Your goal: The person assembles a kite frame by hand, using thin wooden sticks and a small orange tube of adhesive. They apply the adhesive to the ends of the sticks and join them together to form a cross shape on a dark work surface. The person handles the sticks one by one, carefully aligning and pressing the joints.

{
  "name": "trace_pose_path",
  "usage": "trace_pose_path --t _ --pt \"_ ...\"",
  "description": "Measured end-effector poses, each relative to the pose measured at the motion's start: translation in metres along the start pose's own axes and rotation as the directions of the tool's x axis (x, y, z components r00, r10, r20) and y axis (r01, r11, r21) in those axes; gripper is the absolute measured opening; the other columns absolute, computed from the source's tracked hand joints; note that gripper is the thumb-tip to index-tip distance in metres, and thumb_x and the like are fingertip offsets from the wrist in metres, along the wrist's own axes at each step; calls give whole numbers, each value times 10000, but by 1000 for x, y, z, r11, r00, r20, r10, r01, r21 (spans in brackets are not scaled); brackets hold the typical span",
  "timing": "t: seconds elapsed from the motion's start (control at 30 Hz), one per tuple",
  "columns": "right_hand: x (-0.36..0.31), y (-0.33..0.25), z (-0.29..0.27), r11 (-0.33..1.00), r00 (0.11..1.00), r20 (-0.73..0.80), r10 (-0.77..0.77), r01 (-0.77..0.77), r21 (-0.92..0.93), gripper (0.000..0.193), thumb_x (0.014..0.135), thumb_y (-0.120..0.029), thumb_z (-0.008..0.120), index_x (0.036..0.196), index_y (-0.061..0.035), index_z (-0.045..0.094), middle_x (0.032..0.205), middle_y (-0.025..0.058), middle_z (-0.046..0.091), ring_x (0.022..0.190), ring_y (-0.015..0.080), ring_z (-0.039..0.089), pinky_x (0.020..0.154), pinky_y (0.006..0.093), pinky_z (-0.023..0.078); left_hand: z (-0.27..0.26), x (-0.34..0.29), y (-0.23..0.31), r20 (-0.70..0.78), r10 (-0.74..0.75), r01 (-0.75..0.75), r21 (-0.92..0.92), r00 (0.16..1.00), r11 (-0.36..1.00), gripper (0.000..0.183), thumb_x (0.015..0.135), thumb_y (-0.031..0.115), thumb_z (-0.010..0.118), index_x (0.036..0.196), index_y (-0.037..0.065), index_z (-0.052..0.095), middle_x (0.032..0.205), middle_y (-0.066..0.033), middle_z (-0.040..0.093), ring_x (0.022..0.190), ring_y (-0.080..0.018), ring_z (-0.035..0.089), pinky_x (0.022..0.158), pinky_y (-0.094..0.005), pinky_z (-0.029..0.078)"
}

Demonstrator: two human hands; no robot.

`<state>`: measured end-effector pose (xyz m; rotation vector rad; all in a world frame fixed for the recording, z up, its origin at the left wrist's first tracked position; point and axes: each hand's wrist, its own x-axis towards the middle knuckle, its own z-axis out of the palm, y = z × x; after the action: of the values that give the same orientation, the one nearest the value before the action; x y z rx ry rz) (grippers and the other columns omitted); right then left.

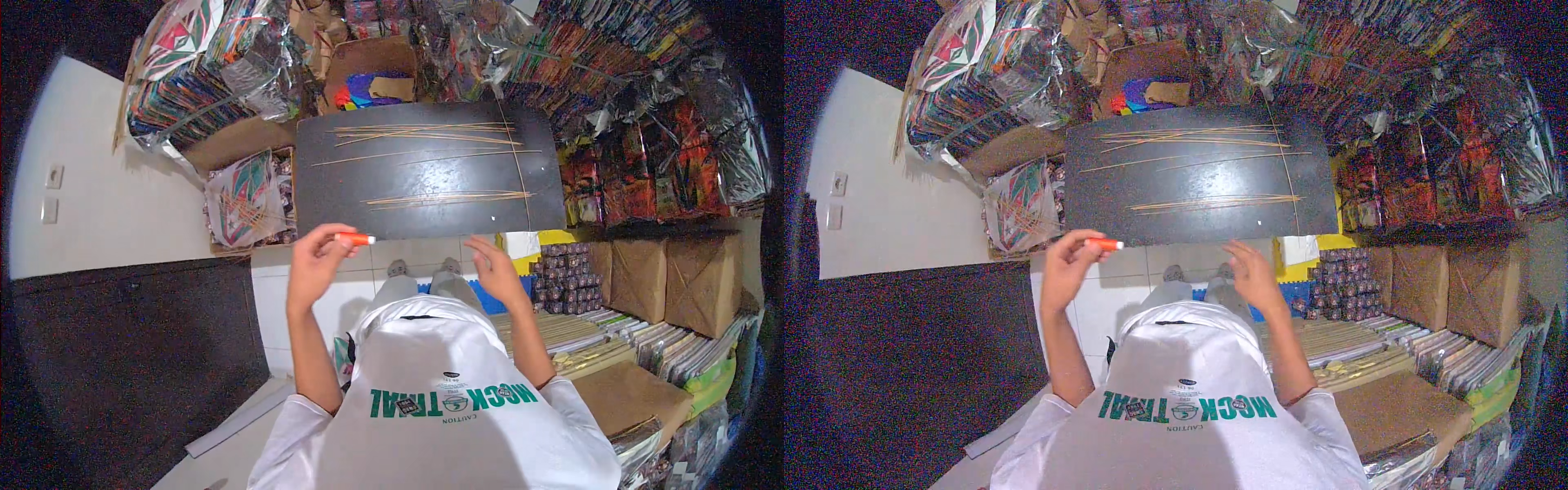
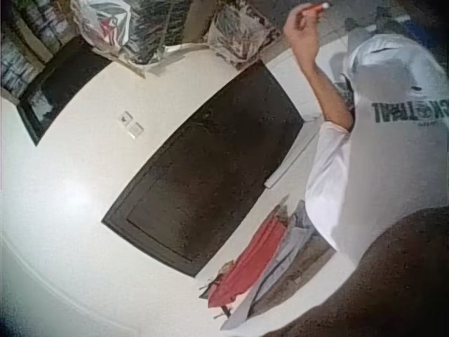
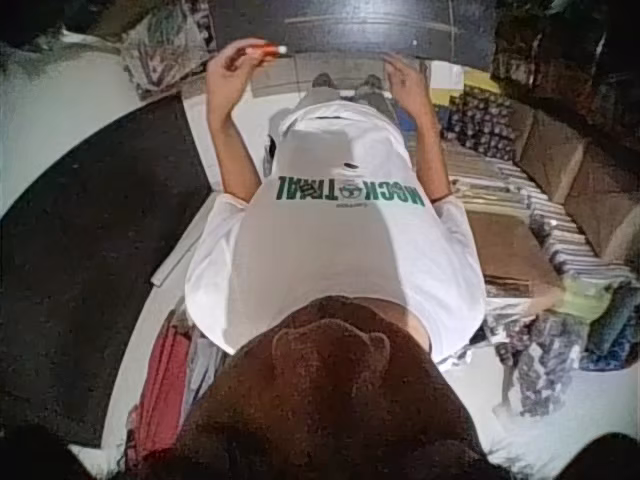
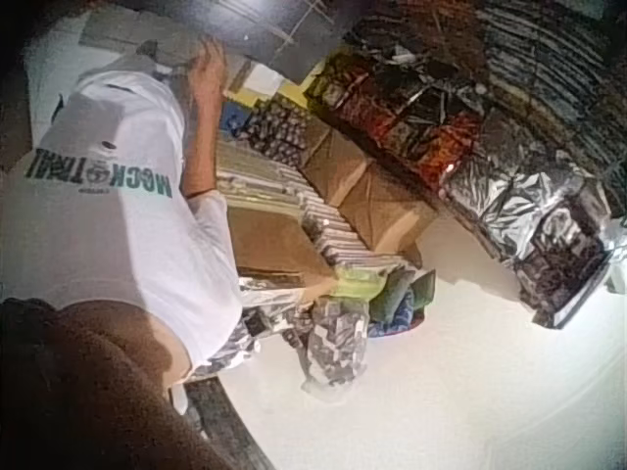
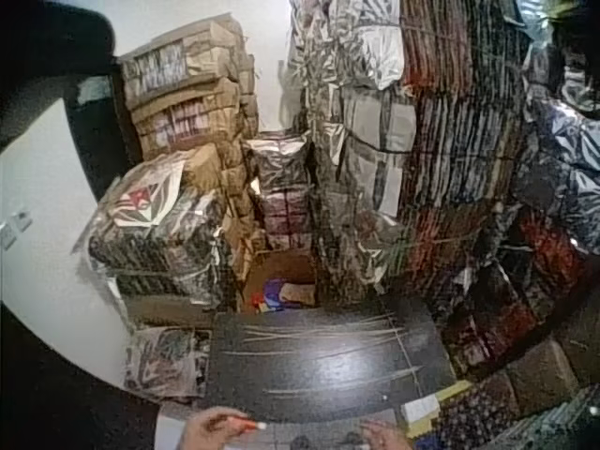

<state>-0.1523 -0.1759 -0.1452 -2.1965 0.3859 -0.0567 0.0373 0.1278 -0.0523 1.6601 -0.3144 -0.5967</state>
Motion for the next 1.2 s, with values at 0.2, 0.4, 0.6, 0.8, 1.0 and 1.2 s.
trace_pose_path --t 0.2,0.4,0.6,0.8,1.0,1.2 --pt "19 -89 10 765 977 194 -85 -61 642 476 1093 -351 455 1463 -58 520 1399 154 607 1339 240 530 1128 376 379 72 9 17 224 24 -18 -31 974 999 236 971 52 662 1193 -27 681 1081 -117 736 946 -147 704 872 -292 572" --pt "12 -86 -12 686 930 364 44 -293 666 266 1059 -261 550 1187 -54 658 945 -40 591 825 41 513 728 218 432 57 13 23 151 8 -19 67 988 998 213 952 97 701 1136 -7 727 985 -82 757 887 -100 688 802 -265 562" --pt "-1 -48 -36 673 973 107 206 -220 706 157 1018 -214 607 1009 -79 688 946 -62 637 784 27 508 667 223 428 9 4 14 47 61 -62 9 997 998 193 971 44 666 1141 -41 701 987 -108 744 870 -123 698 801 -271 578" --pt "-13 5 -51 942 983 -19 185 -171 290 178 996 -175 614 1042 -31 708 1062 17 705 902 151 636 803 303 500 -21 -6 13 -146 18 -16 17 989 1000 196 979 35 651 1155 -45 680 1019 -128 736 880 -144 705 801 -272 581" --pt "-3 -21 -35 989 997 18 -79 76 127 302 996 -155 582 1260 -42 675 1305 176 668 1232 320 618 1057 403 464 15 1 12 55 41 -33 -139 998 990 186 973 46 662 1131 -51 679 996 -129 734 894 -145 709 806 -282 587" --pt "15 -88 -4 777 981 125 -150 38 629 394 1056 -213 521 1397 -22 572 1168 119 708 1085 221 656 971 362 507 84 8 8 331 33 74 -307 943 949 215 961 33 672 1162 -41 653 1039 -128 721 911 -158 710 825 -301 596"
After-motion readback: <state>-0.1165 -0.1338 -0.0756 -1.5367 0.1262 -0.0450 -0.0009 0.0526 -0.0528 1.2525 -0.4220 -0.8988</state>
